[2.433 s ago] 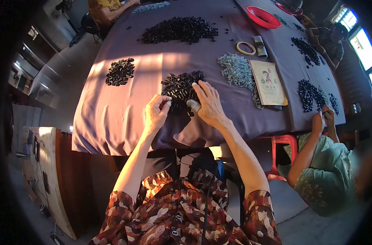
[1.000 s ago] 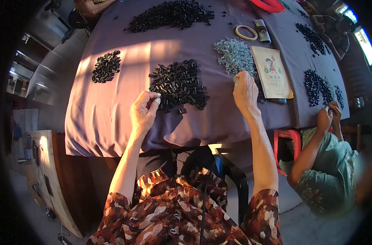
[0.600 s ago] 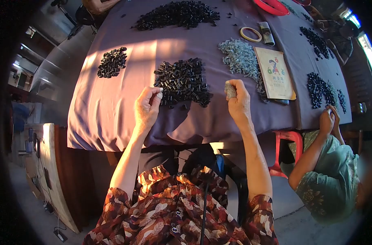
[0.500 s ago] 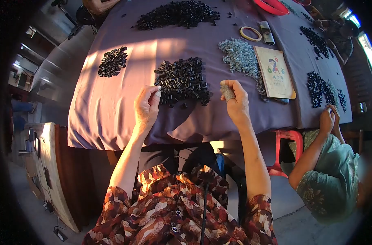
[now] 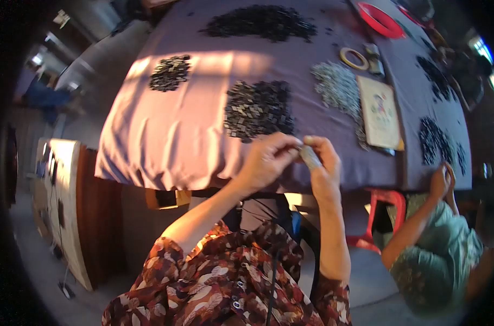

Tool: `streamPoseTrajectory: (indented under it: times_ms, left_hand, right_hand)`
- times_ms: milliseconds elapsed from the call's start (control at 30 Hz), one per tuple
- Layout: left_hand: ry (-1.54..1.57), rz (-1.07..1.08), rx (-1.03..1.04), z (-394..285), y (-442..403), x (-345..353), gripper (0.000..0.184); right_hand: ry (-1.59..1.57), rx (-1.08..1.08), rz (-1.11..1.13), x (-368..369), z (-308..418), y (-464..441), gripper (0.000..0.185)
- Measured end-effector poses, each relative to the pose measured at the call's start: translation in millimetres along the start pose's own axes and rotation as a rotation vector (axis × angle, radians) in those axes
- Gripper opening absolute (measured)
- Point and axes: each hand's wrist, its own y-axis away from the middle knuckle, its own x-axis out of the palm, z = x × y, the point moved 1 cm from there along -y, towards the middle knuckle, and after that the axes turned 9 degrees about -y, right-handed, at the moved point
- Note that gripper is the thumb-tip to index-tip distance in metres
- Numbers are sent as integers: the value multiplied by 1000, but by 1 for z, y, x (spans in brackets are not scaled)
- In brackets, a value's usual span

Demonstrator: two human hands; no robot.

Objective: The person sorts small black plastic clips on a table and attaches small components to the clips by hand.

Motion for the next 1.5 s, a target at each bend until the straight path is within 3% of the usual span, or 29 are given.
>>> streamPoseTrajectory:
  times_ms: [133,233,333,700,900,1300,1400,1500]
  left_hand:
    - [36,89,0,9,4,5,13]
    - [40,7,-6,5,8,3,12]
    - [-143,63,113,14,8,0,11]
    - [-30,108,-140,17,10,9,5]
    - [185,143,-314,15,9,9,2]
    - [416,180,-376,10,9,3,8]
    - [322,181,-369,9,10,1,12]
    - [497,130,-361,21,13,8,12]
  right_hand:
    - [-49,69,-3,-10,-5,6,15]
    - [-75,99,-11,-13,-13,7,18]
    - [-82,139,28,-13,-11,8,18]
    - [75,-18,0,-11,-11,9,18]
    - [210,-108,-8,-7,-9,9,18]
    - [394,-190,82,-4,-5,11,25]
    - [391,-213,92,0,-4,14,29]
    - [507,-171,110,-2,6,9,33]
